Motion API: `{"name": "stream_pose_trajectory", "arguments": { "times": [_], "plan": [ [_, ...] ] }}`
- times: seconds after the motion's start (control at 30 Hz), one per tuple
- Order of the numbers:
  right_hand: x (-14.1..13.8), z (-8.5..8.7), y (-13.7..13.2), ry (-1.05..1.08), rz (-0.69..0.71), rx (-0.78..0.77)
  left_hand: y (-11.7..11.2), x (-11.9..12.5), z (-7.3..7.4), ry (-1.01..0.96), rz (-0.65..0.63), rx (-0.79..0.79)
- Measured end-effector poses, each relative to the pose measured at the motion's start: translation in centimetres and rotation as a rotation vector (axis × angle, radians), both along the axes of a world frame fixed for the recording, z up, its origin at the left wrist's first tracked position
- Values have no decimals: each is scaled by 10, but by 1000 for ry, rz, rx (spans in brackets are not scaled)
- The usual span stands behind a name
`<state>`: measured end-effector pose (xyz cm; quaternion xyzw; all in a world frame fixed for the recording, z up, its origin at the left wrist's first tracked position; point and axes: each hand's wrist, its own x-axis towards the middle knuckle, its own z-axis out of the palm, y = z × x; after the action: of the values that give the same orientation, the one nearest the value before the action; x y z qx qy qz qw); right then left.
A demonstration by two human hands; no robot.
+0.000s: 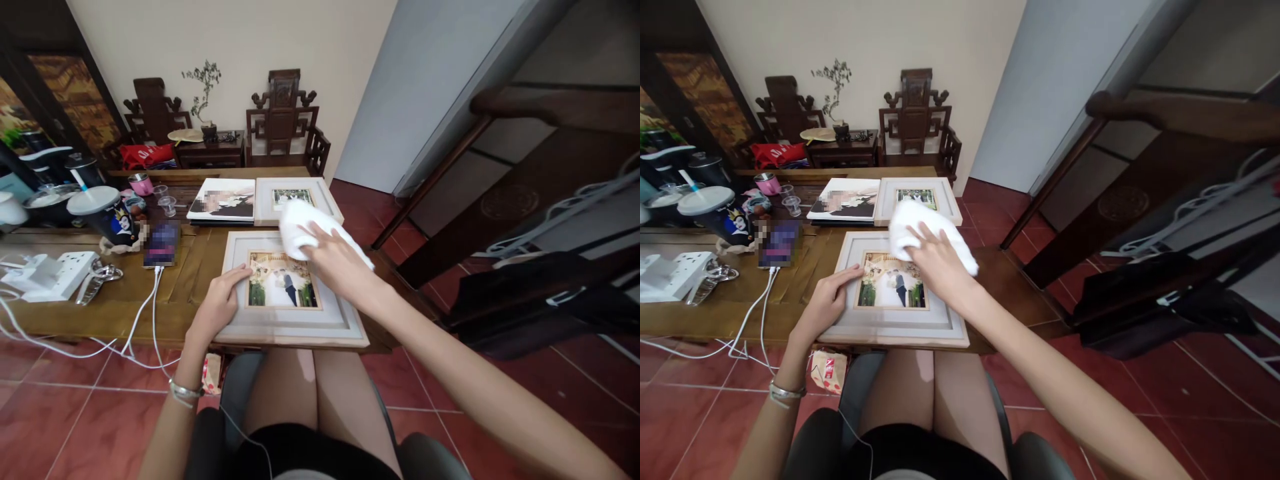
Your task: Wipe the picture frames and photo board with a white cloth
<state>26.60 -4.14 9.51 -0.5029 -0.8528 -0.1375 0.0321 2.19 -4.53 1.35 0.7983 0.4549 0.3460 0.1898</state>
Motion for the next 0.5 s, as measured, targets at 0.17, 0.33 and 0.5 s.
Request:
{"name": "stream_pose_trajectory", "arguments": {
  "times": [0.17,0.33,0.5],
  "plan": [
    [-61,-16,53,-8,306,38,1,0,1,4,-13,26],
    [-81,-30,67,-81,292,-83,2,-1,1,-9,-36,52],
    [-40,-27,61,-108,163,-128,2,-2,-1,-22,-39,37]
  ]
}}
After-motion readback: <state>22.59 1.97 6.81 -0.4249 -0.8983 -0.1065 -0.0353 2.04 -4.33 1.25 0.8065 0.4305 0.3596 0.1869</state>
